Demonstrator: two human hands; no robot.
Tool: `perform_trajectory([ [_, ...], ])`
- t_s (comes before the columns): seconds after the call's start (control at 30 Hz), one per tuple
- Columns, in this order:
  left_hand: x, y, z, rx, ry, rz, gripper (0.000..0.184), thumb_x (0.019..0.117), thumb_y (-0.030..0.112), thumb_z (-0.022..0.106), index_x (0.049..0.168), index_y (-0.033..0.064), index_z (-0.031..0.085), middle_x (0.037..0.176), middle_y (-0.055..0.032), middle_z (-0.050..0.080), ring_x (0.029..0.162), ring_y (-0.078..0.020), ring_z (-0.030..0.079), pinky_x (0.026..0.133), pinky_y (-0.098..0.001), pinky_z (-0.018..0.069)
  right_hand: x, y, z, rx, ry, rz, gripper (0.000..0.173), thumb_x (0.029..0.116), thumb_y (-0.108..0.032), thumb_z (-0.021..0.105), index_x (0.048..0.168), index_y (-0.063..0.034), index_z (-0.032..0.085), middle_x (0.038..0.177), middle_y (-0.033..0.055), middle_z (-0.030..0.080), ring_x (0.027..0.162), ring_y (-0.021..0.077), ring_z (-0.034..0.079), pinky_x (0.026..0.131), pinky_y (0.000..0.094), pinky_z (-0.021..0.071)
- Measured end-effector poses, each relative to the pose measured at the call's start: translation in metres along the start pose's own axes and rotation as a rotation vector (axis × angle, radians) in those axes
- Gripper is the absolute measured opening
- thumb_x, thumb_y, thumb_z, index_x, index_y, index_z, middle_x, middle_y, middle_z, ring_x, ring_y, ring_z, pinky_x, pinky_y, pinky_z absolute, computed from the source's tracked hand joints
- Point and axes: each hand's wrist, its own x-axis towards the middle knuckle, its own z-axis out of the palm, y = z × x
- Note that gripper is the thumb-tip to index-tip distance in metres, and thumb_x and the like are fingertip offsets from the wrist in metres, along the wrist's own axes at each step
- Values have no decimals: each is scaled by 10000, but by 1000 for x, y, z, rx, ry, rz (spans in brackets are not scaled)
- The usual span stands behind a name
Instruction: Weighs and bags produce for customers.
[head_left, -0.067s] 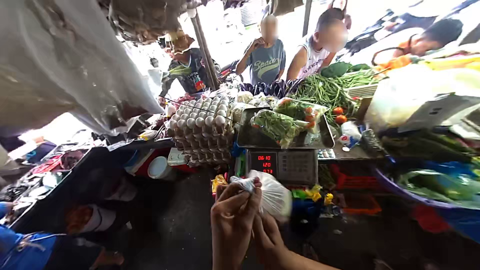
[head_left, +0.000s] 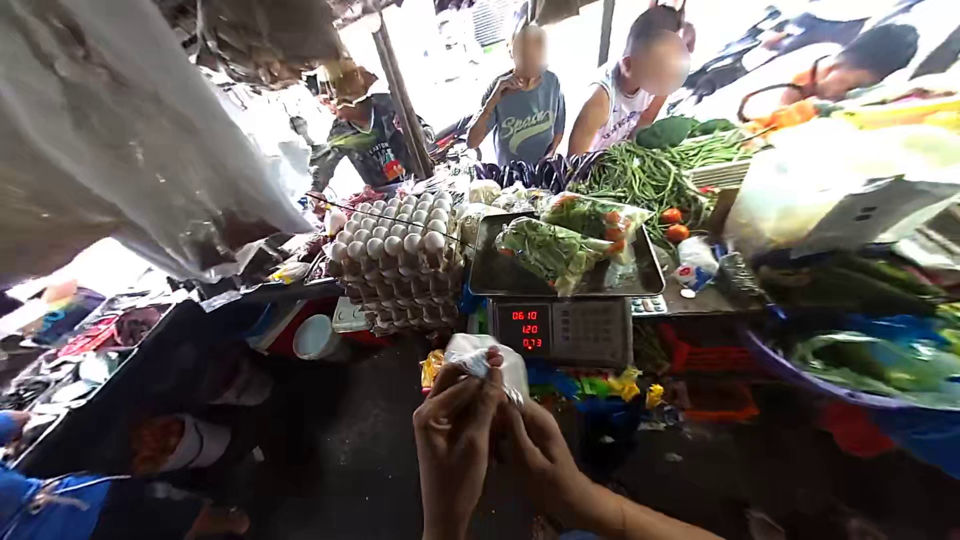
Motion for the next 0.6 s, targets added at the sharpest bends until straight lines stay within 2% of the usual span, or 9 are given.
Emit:
perform_trajectory([
  [0.07,9,-10,-3,-296,-14,-180,200,1007,112,582,1068,26,752,1092,-36,737,705,23,614,606,-131,514,34,-5,-23,18,-61,177,352,1129,-269,385,1027,-37,630,728,-33,613,587,32,579,532,222,532],
  [0.1,15,-14,-6,-394,-62,-244,254,1025,179,560,1171,36,711,1133,-38,721,636,30,583,533,-125,483,55,-7,-34,10,-98,239,356,1126,-283,391,1026,-40,632,720,-35,605,575,36,566,520,222,516],
  [0.17,29,-17,-9,-324,-183,-272,406,1020,328,588,1315,49,606,1226,-63,684,774,-45,645,608,-179,520,101,-9,-55,-144,-202,198,361,1115,-265,425,986,-18,655,723,-30,607,591,18,558,551,193,496],
  [0.2,39,-18,-6,-218,-211,-252,428,1020,304,586,1335,16,561,1179,-83,688,851,-100,668,685,-234,556,123,-11,-64,-316,-264,103,346,1102,-242,465,952,-8,672,726,-20,623,617,12,571,588,191,501],
  [0.3,71,-21,12,34,-224,-151,331,994,129,607,1283,-31,594,1205,-101,663,1063,-157,677,937,-321,584,175,-24,-86,-847,-445,-181,270,1031,-236,587,897,-36,707,729,63,653,656,175,643,617,412,551],
  [0.37,94,-31,26,123,-236,-66,333,957,97,666,1262,-28,622,1261,-116,632,1111,-151,657,979,-321,567,202,-37,-96,-1002,-460,-197,240,993,-292,661,1019,-56,698,847,104,685,772,267,686,694,520,565],
  [0.43,115,-44,42,228,-244,4,372,905,132,734,1226,-28,640,1309,-134,596,1137,-163,648,985,-348,571,231,-50,-106,-1026,-506,-182,395,946,-297,737,1244,-58,636,1092,136,678,1015,295,674,897,525,562],
  [0.5,129,-56,62,426,-241,68,342,891,203,756,1168,17,682,1291,-127,614,1138,-174,647,962,-381,570,255,-50,-118,-1048,-576,-171,308,900,-351,767,1054,-85,746,1085,112,684,1093,273,629,955,493,509],
  [0.6,140,-86,82,696,-247,162,338,897,229,748,1140,-3,718,1317,-187,606,1163,-264,641,982,-450,550,266,-50,-121,-1335,-665,29,283,883,-362,771,902,-80,751,1081,130,686,1130,339,615,881,601,504],
])
